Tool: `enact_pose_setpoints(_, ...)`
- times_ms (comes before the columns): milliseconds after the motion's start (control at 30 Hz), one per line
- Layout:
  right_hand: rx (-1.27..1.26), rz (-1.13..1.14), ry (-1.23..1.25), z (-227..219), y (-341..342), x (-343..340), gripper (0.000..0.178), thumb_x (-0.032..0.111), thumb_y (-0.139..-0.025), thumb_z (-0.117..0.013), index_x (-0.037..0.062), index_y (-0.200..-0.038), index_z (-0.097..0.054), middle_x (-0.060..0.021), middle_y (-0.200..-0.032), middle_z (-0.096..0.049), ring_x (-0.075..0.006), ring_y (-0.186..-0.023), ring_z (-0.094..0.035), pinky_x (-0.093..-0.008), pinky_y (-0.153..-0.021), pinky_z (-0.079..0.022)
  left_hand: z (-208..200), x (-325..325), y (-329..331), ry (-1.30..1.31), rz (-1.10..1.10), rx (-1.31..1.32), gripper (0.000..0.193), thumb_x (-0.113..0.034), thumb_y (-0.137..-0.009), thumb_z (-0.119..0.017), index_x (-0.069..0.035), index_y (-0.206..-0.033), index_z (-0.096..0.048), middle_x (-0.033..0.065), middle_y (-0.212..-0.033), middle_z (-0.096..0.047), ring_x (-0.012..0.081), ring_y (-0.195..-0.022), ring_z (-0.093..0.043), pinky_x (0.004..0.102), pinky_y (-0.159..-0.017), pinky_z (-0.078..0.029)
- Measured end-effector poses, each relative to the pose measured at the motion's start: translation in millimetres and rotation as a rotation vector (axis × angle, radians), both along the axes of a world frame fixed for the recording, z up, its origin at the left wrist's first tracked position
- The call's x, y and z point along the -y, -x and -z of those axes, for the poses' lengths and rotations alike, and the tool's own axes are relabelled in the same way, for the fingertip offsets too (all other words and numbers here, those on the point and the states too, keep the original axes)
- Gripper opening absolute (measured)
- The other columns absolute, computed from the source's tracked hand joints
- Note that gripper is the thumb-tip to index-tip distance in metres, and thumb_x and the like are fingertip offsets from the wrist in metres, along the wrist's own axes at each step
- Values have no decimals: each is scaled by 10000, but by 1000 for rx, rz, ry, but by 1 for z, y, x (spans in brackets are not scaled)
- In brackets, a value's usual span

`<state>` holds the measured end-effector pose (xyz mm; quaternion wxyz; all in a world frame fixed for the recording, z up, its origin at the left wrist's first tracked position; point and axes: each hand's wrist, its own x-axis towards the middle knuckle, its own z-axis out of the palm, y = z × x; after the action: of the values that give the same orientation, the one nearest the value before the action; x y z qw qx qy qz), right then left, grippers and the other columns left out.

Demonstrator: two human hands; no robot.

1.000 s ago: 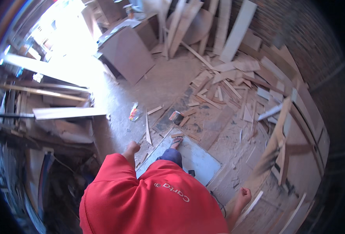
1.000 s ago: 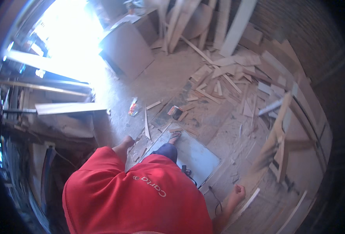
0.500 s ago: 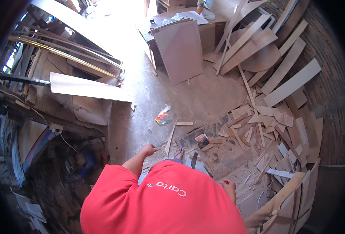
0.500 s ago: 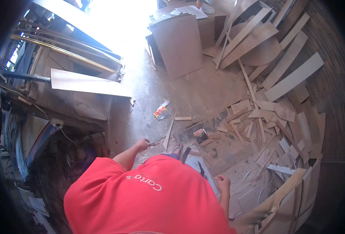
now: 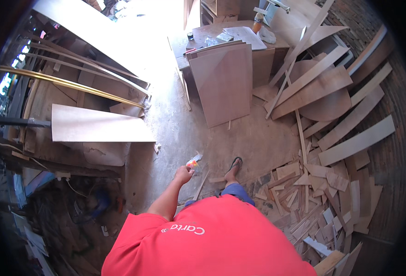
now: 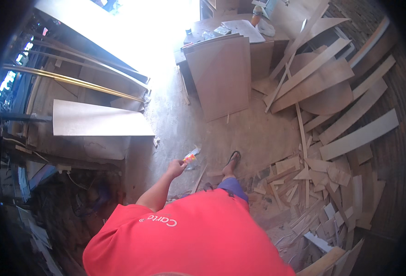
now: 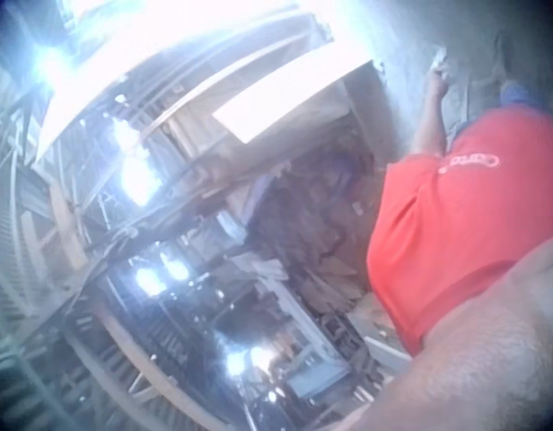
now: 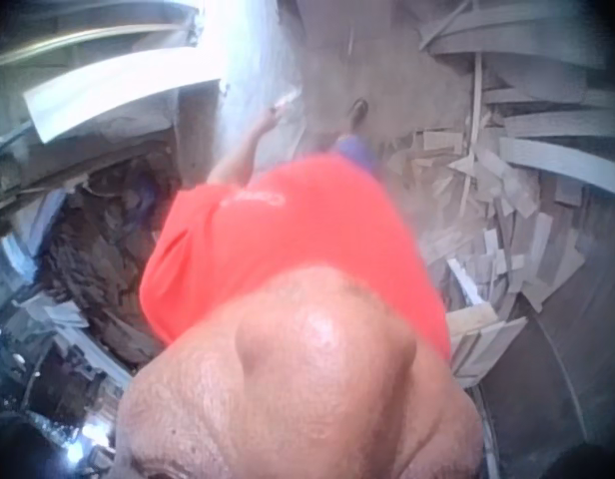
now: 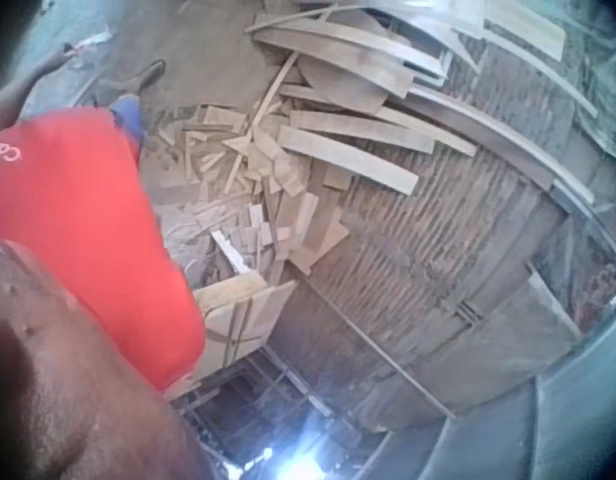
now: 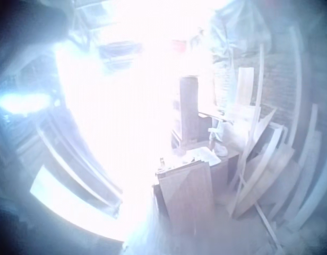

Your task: The person wipes a wooden frame with a cloth, then places a large plywood sheet on top. They use a pneumatic nail gun to fasten the plywood to the frame, reloading the tool mid-task.

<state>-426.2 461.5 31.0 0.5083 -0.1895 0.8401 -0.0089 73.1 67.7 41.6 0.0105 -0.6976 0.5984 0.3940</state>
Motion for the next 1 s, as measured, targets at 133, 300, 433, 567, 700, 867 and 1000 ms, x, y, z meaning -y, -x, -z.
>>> enact_pose_setpoints(133,-89,70,74,12,93,132,160,183,-794,-630,52,-716,-679,-88,-610,-612,-222,-575,-614,-397,-557,-481,-6,61,21,-71,-64,66,438,-458,-893,-677,-83,-1099,-773,201,-1083,-740,379,-1014,-714,462,-914,-548)
enact_pose_setpoints(300,-165,146,507,-40,178,403,207,204,-944,-662,13,-1015,-698,-32,-790,-651,-130,-630,-588,-300,-592,-483,-9,185,49,149,-71,32,484,-386,-877,-710,-15,-1187,-721,211,-1078,-745,360,-1012,-720,445,-917,-553)
enact_pose_setpoints(433,-69,59,870,-103,176,554,192,177,-935,-707,27,-1054,-726,-3,-793,-662,-103,-714,-603,-282,-667,-495,-26,298,73,292,-84,46,489,-349,-865,-743,-7,-1212,-701,221,-1134,-712,378,-1094,-672,452,-978,-525)
enact_pose_setpoints(567,-113,-16,839,-102,169,608,206,169,-924,-718,17,-1064,-721,-17,-800,-670,-118,-739,-610,-293,-689,-504,-36,424,94,396,-9,63,574,-357,-862,-750,-26,-1317,-634,208,-1230,-662,367,-1174,-630,442,-1018,-503)
enact_pose_setpoints(700,-259,27,596,-66,134,565,99,98,-896,-717,47,-979,-730,-14,-795,-682,-113,-709,-600,-284,-671,-497,-41,538,110,400,78,121,693,-360,-843,-770,-48,-1418,-540,195,-1319,-604,361,-1230,-591,435,-1044,-484)
enact_pose_setpoints(867,75,117,34,-70,65,484,160,124,-897,-632,22,-935,-749,-88,-832,-711,-182,-785,-661,-342,-743,-529,-46,652,118,402,210,221,821,-378,-825,-786,-73,-1503,-436,158,-1417,-527,339,-1320,-518,448,-1114,-420)
enact_pose_setpoints(1000,56,-51,-84,-94,47,476,164,116,-916,-631,21,-991,-742,-68,-838,-714,-195,-790,-668,-353,-732,-534,-35,710,124,393,302,279,872,-395,-811,-796,-84,-1526,-405,138,-1466,-483,325,-1359,-480,490,-1129,-394)
